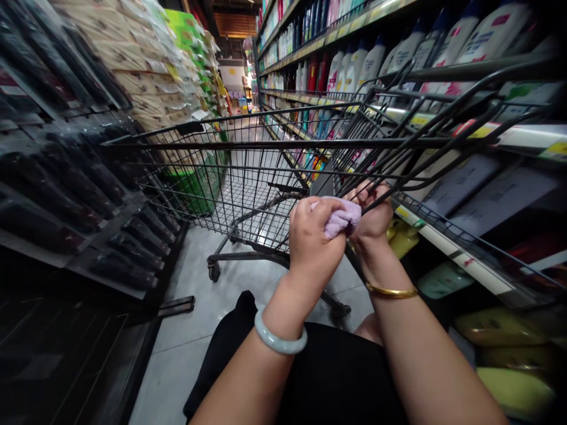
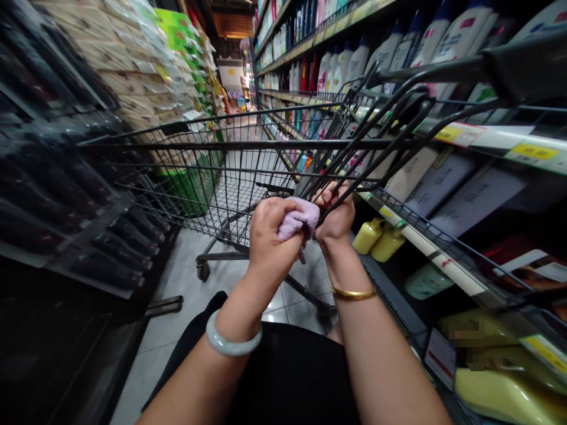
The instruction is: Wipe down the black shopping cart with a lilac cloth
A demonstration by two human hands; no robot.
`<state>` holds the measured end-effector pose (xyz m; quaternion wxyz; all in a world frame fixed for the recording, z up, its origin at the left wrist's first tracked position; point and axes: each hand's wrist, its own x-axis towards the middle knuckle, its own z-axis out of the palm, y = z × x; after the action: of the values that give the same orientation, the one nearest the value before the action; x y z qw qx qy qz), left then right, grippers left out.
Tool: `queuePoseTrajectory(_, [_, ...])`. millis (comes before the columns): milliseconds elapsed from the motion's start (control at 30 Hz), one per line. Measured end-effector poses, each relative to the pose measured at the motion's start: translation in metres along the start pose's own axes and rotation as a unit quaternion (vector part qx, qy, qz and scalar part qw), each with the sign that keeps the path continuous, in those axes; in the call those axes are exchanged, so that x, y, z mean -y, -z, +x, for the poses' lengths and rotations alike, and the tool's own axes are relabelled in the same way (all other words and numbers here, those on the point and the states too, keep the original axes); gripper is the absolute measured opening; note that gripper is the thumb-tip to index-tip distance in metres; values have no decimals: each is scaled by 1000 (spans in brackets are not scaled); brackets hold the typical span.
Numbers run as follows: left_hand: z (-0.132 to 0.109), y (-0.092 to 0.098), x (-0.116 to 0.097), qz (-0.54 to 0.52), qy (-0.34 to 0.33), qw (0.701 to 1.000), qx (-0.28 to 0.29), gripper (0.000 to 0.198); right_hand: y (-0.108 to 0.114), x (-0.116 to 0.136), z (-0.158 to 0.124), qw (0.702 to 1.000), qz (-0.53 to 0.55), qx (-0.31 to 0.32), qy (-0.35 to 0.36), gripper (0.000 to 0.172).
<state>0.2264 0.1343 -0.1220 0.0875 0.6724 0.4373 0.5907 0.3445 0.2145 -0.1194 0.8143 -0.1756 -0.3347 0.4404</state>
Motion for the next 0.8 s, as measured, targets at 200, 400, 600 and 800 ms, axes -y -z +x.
queuePoseTrajectory(200, [20,24,44,36,140,984,-108,35,0,4,-5,997,-32,36,-66,55])
queuePoseTrajectory(400, [22,26,63,38,170,970,-168,36,-1,6,-5,997,-23,35,-66,48])
queuePoseTrajectory(600, [11,11,50,108,105,981,-118,43,1,5,-4,997,-23,42,-60,50])
queuePoseTrajectory(800, [6,7,49,121,125,974,-145,60,1,4,-3,997,-17,35,-63,42])
